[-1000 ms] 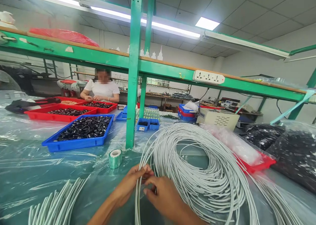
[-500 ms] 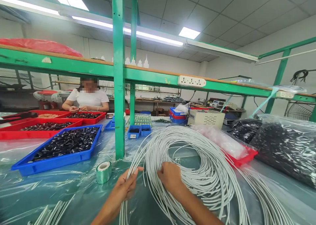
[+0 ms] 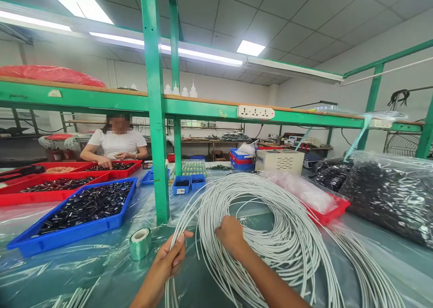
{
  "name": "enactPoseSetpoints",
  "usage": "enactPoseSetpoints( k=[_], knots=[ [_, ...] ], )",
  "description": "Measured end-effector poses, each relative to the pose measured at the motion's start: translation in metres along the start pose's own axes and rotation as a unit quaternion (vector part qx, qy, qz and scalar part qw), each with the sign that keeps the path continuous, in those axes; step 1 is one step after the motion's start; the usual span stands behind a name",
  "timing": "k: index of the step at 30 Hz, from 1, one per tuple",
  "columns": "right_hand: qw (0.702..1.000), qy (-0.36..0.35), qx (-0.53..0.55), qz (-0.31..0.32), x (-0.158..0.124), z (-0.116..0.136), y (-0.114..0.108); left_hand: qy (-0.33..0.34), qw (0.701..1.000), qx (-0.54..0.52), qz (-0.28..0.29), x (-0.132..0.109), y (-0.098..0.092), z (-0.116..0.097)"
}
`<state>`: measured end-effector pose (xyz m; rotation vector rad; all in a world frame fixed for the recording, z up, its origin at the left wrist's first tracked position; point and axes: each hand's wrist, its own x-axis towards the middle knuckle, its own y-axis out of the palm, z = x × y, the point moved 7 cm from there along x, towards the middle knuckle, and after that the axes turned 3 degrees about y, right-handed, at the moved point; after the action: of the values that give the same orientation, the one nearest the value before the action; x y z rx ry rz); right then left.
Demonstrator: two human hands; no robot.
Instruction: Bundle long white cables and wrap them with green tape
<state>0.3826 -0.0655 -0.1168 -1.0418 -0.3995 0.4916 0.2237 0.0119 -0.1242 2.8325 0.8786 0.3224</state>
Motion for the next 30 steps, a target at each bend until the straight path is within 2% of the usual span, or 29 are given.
enactPoseSetpoints(
  k=[4,9,12,15,20,25,30],
  knots=[
    [0.987,-0.035,0.135,0.085,0.000,0.008,0.009,0.024,1.000,0.001,-0.001,0.004,-0.004,0.003],
    [0.927,-0.122,0.311,0.169,-0.032,0.046,0.020,0.028,0.999,-0.025,-0.007,0.003,-0.007,0.004],
    [0.896,-0.168,0.376,0.166,-0.050,0.064,0.018,0.022,0.998,-0.043,-0.027,0.001,-0.008,0.004],
    [0.878,-0.186,0.419,0.137,-0.051,0.069,0.007,-0.001,0.997,-0.063,-0.033,0.000,-0.007,0.005],
    [0.850,-0.155,0.482,0.146,-0.033,0.070,-0.007,-0.023,0.997,-0.059,-0.032,-0.001,-0.004,0.004],
    [0.834,-0.097,0.510,0.188,-0.019,0.081,-0.001,-0.031,0.996,-0.070,-0.039,-0.002,-0.003,0.004],
    [0.817,-0.009,0.558,0.145,0.007,0.084,-0.003,-0.065,0.995,-0.065,-0.051,-0.005,-0.004,0.006]
  ],
)
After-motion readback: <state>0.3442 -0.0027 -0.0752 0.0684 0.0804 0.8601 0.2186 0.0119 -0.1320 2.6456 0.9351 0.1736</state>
